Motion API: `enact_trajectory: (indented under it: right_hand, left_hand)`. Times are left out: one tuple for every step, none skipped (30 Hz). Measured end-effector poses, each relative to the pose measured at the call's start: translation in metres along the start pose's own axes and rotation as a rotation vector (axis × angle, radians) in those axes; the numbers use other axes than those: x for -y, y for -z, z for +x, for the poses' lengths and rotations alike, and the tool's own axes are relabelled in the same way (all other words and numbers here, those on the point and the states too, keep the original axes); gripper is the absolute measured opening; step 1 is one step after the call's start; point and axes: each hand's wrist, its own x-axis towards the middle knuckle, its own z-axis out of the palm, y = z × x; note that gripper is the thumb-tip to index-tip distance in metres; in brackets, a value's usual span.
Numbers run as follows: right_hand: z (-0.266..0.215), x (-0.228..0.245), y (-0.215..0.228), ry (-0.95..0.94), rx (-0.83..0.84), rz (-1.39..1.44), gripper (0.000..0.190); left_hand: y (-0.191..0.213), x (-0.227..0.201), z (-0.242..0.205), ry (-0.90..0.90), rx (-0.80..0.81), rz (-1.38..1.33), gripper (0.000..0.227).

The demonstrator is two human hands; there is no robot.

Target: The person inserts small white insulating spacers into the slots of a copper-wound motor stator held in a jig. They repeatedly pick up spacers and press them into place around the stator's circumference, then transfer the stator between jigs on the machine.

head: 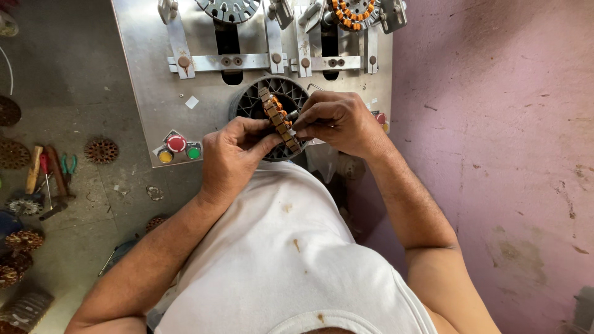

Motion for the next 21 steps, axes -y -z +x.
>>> enact_trajectory:
  right_hand:
    - [0.001, -0.001, -0.001, -0.007, 0.016, -0.001, 0.013]
    - [0.001, -0.002, -0.001, 0.001, 0.021, -0.005, 0.013]
    - [0.001, -0.002, -0.002, 0.009, 0.025, -0.008, 0.013]
    - [0.002, -0.002, -0.002, 0.016, 0.029, -0.010, 0.013]
    - [0.002, -0.002, -0.002, 0.028, 0.031, -0.010, 0.012]
    - [0.001, -0.002, -0.003, 0.037, 0.033, -0.008, 0.012]
    - [0.001, -0.001, -0.003, 0.047, 0.035, -0.006, 0.011]
    - [0.001, 0.000, -0.004, 0.040, 0.040, -0.030, 0.011]
    - [0.001, 0.001, -0.005, 0.034, 0.046, -0.054, 0.010]
    - [0.001, 0.002, -0.005, 0.027, 0.050, -0.080, 0.010]
    - [0.002, 0.004, -0.006, 0.031, 0.057, -0.095, 0.010]
    - [0.002, 0.005, -0.005, 0.034, 0.061, -0.114, 0.009]
    - [0.003, 0.007, -0.004, 0.037, 0.066, -0.132, 0.009]
    - [0.005, 0.008, -0.004, -0.018, 0.100, -0.136, 0.013]
    - [0.008, 0.008, -0.002, -0.073, 0.135, -0.140, 0.018]
    - [0.013, 0.008, 0.000, -0.125, 0.169, -0.144, 0.022]
    - [0.019, 0.008, 0.003, -0.171, 0.211, -0.094, 0.027]
    - [0.024, 0.007, 0.006, -0.216, 0.256, -0.042, 0.033]
    - [0.029, 0.007, 0.008, -0.261, 0.301, 0.010, 0.040]
    - [0.035, 0.008, 0.009, -0.262, 0.310, -0.038, 0.044]
    - [0.040, 0.008, 0.007, -0.263, 0.319, -0.085, 0.048]
  left_hand:
    - [-0.001, 0.001, 0.001, 0.031, 0.012, -0.020, 0.024]
    - [-0.002, 0.002, 0.001, 0.062, 0.025, -0.041, 0.023]
    - [-0.002, 0.003, 0.001, 0.093, 0.038, -0.062, 0.022]
    - [-0.002, 0.004, 0.001, 0.102, 0.048, -0.105, 0.022]
    - [-0.003, 0.005, 0.001, 0.111, 0.058, -0.147, 0.022]
    - [-0.003, 0.006, 0.001, 0.123, 0.069, -0.189, 0.022]
    - [-0.004, 0.007, 0.000, 0.119, 0.067, -0.198, 0.023]
    - [-0.004, 0.008, -0.001, 0.118, 0.064, -0.206, 0.023]
    - [-0.005, 0.009, -0.002, 0.117, 0.060, -0.213, 0.023]
    - [-0.005, 0.009, -0.003, 0.133, 0.061, -0.215, 0.021]
    - [-0.005, 0.010, -0.003, 0.149, 0.061, -0.216, 0.019]
    - [-0.006, 0.009, -0.002, 0.161, 0.064, -0.218, 0.017]
    - [-0.007, 0.009, -0.002, 0.162, 0.067, -0.217, 0.015]
    - [-0.007, 0.008, -0.002, 0.163, 0.071, -0.215, 0.013]
    - [-0.007, 0.008, -0.002, 0.164, 0.075, -0.214, 0.011]
    - [-0.006, 0.007, -0.001, 0.174, 0.079, -0.196, 0.010]
    - [-0.005, 0.007, 0.000, 0.184, 0.084, -0.178, 0.009]
    - [-0.005, 0.007, 0.000, 0.198, 0.087, -0.160, 0.008]
    - [-0.005, 0.006, 0.000, 0.239, 0.088, -0.181, 0.009]
    - [-0.005, 0.006, 0.002, 0.276, 0.091, -0.199, 0.010]
    - [-0.004, 0.005, 0.002, 0.313, 0.094, -0.218, 0.010]
